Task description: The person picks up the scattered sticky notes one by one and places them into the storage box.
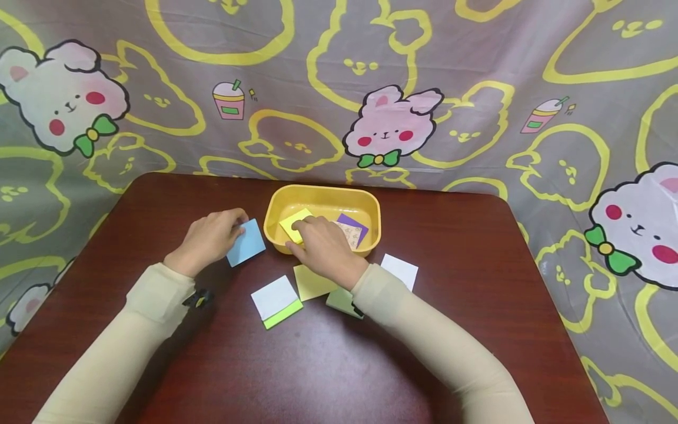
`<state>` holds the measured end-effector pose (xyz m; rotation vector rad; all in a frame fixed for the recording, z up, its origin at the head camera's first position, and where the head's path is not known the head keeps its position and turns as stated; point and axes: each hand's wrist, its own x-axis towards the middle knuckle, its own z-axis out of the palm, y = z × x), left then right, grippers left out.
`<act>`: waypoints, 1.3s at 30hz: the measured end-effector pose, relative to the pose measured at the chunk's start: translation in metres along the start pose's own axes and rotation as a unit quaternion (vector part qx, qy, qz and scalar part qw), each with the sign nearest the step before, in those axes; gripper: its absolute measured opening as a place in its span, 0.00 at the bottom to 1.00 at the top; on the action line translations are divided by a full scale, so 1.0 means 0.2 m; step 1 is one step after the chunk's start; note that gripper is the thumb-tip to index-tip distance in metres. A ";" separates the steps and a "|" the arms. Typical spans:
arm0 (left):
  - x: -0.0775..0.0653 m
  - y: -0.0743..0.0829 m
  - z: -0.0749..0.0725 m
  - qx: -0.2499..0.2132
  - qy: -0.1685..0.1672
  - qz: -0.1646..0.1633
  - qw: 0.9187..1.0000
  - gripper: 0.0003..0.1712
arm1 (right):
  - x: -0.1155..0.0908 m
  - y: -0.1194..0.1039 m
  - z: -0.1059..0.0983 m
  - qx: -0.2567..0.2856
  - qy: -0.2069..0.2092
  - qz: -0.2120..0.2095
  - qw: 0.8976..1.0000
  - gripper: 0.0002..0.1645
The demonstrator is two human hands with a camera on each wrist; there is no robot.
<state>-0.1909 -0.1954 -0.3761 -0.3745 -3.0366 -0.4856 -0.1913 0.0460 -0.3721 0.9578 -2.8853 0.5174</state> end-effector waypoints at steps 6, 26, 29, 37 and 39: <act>0.00 0.00 -0.02 0.005 0.007 0.000 1.000 0.12 | 0.00 0.00 -0.01 -0.006 -0.006 0.004 1.000 0.26; 0.02 0.02 -0.11 0.010 0.037 -0.003 0.999 0.12 | 0.02 0.00 -0.01 -0.003 -0.011 0.005 1.000 0.25; 0.02 0.01 -0.12 0.011 0.043 -0.004 0.999 0.11 | 0.01 0.00 -0.01 -0.008 -0.013 0.010 1.000 0.26; 0.04 0.01 -0.15 0.023 0.057 -0.009 0.998 0.10 | 0.01 0.01 -0.01 -0.008 -0.014 0.014 1.000 0.25; 0.04 0.01 -0.16 0.024 0.059 -0.008 0.998 0.10 | 0.01 0.01 -0.01 -0.012 -0.014 0.014 1.000 0.25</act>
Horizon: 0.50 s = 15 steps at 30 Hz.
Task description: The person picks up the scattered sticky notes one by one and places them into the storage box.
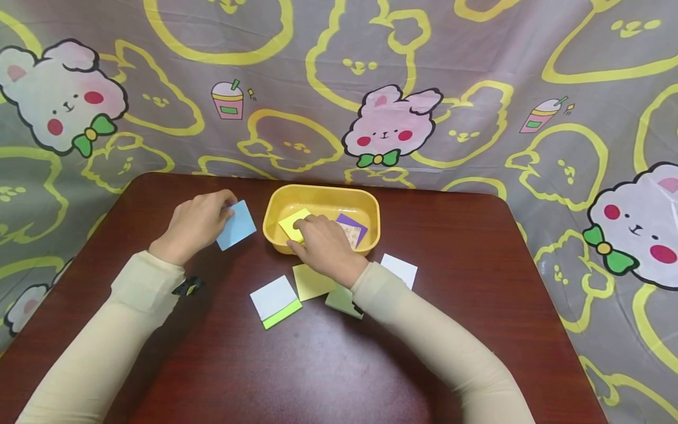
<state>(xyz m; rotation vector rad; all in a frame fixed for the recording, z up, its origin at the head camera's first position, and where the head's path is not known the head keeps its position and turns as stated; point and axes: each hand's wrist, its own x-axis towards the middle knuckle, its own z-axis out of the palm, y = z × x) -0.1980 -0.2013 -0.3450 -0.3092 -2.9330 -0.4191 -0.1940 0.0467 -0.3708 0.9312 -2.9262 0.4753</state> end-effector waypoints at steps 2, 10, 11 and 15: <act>0.00 0.00 0.00 0.000 0.000 0.002 1.000 0.10 | 0.00 0.00 0.00 -0.005 0.000 0.000 1.000 0.26; 0.01 0.01 -0.04 -0.001 0.015 0.006 1.000 0.10 | 0.01 0.00 -0.01 -0.007 -0.003 0.000 1.000 0.26; 0.01 0.01 -0.04 -0.002 0.017 0.006 1.000 0.10 | 0.01 0.01 -0.01 -0.008 -0.003 0.000 1.000 0.26; 0.02 0.02 -0.05 -0.002 0.024 0.007 1.000 0.10 | 0.01 0.01 -0.01 -0.007 0.000 0.000 1.000 0.26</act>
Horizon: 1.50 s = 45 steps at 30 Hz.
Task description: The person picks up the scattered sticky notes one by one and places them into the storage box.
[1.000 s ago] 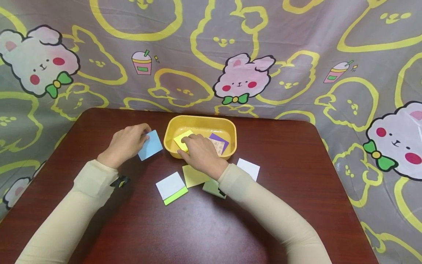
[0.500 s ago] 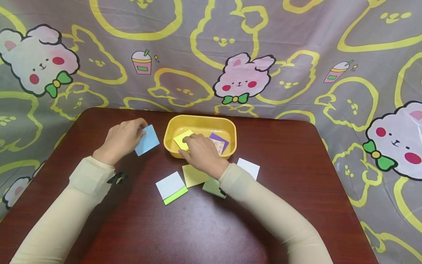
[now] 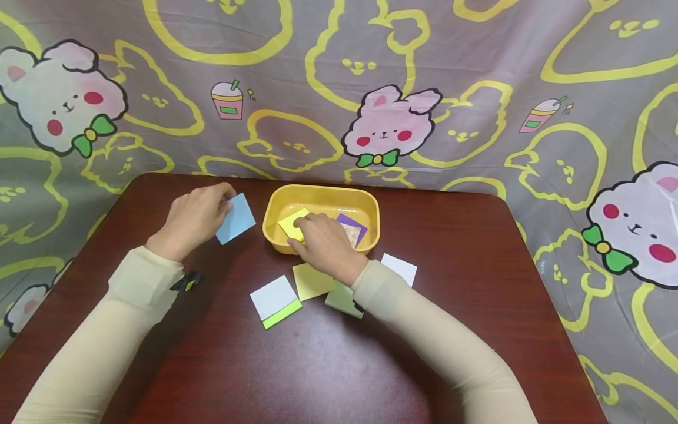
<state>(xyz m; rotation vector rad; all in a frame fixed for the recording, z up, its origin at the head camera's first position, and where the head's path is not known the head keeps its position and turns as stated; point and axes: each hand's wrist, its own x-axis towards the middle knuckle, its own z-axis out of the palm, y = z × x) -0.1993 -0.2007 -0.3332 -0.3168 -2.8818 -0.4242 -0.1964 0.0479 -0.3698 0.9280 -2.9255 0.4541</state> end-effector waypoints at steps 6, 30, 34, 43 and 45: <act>0.01 0.02 -0.01 -0.004 0.009 0.001 1.000 0.10 | 0.00 0.02 0.01 0.002 0.003 -0.001 1.000 0.25; 0.06 0.08 0.00 -0.018 0.021 -0.009 1.000 0.12 | 0.00 0.07 0.02 -0.003 0.007 -0.005 1.000 0.25; 0.06 0.10 0.00 -0.026 0.021 -0.011 0.999 0.11 | 0.00 0.08 0.02 -0.010 0.012 -0.005 1.000 0.25; 0.07 0.13 0.00 -0.037 0.027 -0.006 0.999 0.10 | 0.00 0.10 0.01 -0.010 0.004 0.011 1.000 0.26; 0.08 0.14 0.00 -0.038 0.026 -0.006 0.999 0.10 | 0.00 0.10 0.01 -0.009 0.004 0.012 1.000 0.26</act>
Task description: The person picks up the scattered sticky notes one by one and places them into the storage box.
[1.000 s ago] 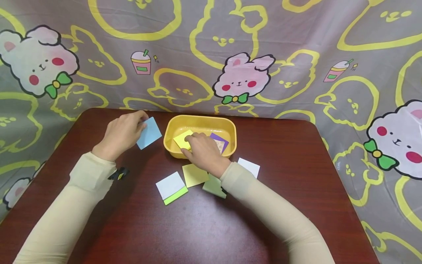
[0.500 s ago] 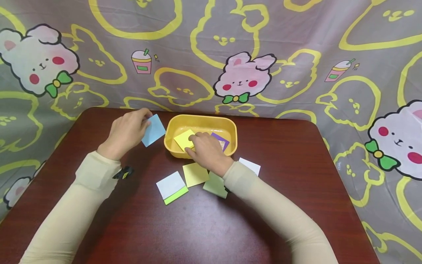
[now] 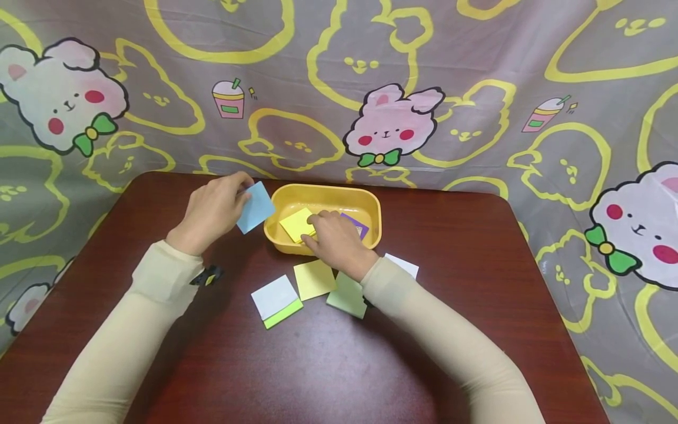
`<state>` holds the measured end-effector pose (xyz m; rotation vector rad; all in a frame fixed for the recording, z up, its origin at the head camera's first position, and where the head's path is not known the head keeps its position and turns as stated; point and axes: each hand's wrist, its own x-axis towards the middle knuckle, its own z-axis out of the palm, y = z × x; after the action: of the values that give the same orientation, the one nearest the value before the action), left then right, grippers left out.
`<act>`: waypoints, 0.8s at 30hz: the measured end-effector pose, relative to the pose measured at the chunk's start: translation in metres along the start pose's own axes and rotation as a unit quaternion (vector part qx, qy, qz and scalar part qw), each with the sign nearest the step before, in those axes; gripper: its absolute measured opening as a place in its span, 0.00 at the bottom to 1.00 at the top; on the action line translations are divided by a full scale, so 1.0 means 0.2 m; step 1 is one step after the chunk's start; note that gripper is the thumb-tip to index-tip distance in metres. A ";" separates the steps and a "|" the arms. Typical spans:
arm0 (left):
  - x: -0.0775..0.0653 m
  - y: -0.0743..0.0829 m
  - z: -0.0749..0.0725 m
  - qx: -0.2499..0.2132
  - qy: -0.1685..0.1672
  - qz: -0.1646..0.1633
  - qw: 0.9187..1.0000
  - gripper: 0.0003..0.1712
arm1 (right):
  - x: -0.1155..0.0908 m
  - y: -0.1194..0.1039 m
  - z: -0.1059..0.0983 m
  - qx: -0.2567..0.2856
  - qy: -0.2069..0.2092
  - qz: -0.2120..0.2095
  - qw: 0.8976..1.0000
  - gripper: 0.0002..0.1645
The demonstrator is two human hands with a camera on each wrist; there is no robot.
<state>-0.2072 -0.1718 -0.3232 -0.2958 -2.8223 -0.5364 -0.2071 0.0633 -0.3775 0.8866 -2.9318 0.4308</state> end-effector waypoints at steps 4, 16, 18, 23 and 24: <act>0.01 0.01 0.00 0.000 -0.002 -0.003 1.000 0.11 | 0.00 0.01 0.00 -0.001 0.000 0.000 1.000 0.26; 0.03 0.08 0.04 0.002 -0.006 0.013 1.000 0.12 | 0.01 0.03 0.00 0.000 -0.008 0.011 1.000 0.26; 0.03 0.08 0.05 0.003 -0.004 0.017 1.000 0.12 | 0.01 0.04 0.00 -0.001 -0.010 0.013 1.000 0.27; 0.03 0.10 0.06 -0.001 -0.006 0.021 1.000 0.11 | 0.00 0.05 0.00 0.003 -0.010 0.015 1.000 0.26; 0.04 0.10 0.06 -0.001 -0.007 0.021 1.000 0.11 | 0.00 0.05 0.00 0.004 -0.009 0.015 1.000 0.26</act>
<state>-0.2114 -0.1476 -0.3247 -0.3591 -2.8223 -0.5305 -0.2137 0.0714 -0.3804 0.8531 -2.9662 0.4379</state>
